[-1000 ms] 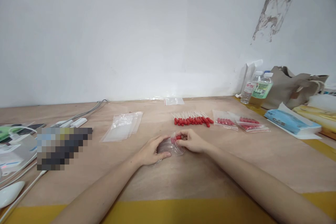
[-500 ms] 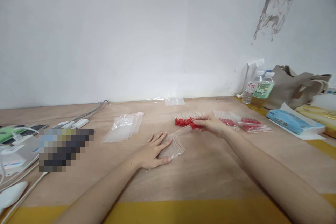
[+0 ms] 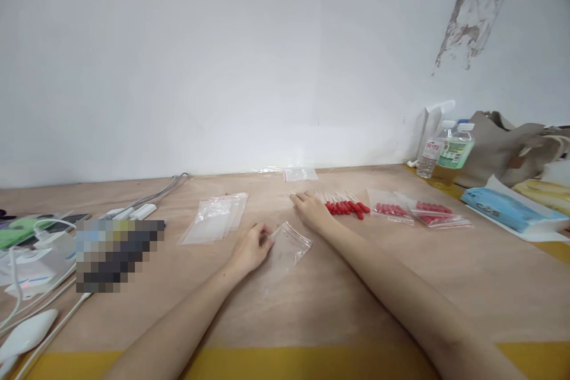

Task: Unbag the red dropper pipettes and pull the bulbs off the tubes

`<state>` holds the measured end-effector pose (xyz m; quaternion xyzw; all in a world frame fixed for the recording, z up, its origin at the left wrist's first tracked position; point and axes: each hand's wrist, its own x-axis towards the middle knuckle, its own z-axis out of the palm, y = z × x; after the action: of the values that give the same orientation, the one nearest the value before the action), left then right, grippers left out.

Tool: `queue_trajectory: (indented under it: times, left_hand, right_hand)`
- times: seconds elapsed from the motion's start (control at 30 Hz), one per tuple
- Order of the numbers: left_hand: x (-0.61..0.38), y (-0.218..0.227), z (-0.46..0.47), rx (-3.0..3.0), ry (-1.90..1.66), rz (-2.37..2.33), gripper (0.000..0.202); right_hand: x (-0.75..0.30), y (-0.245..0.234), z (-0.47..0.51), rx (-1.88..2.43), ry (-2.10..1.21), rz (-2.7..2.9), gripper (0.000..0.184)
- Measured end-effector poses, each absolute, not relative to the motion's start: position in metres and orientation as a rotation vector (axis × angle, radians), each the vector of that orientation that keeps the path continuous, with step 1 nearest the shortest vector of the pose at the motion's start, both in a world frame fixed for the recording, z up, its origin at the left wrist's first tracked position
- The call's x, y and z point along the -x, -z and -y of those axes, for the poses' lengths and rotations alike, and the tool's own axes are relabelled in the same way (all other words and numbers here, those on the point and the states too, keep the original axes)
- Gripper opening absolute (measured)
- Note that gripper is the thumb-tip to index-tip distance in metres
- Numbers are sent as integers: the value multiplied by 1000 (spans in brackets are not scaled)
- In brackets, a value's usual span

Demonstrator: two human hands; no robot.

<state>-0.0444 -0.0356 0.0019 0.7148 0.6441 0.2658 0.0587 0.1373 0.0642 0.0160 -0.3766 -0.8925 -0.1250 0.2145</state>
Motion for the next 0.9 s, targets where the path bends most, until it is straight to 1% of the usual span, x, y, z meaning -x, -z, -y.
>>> queue_trajectory:
  times: [0.07,0.17,0.27,0.33,0.4,0.47,0.57,0.67,0.8,0.9]
  left_hand:
    - [49,-2,35,-2124,-796,-1933,19]
    - [52,-4,36,-2047,-692,-1917,24]
    - [55,-9,37,-2015,-630,-1878,28]
    - [61,-13,34,-2027,-682,-1838,27]
    - [71,-18,28,-2029,-791,-1845,22]
    - [88,-23,19,-2019,-947,-1956,18]
    - [117,-26,6,-1971,-1126,-2279,27]
    - [141,-18,-1,-1940,-1007,-2513,33]
    - [154,-6,-2,-1932,-871,-2600,26]
    - [150,-7,1,-2017,-824,-2698,25]
  right_hand:
    - [-129,-11,-65,1074,425,2543,25]
    - [-128,-6,-64,1076,434,2575,19]
    - [-130,-3,-61,1079,455,2581,23]
    - [-132,-4,-58,1085,464,2553,26]
    - [-134,-6,-56,1089,443,2507,28]
    - [-140,-8,-53,1089,394,2445,29]
    - [-162,-12,-51,1099,352,2333,28]
    - [-199,-13,-53,1197,360,2209,28]
    - [-256,-8,-57,1439,383,2092,27]
    - [-289,-5,-59,1602,379,2050,28]
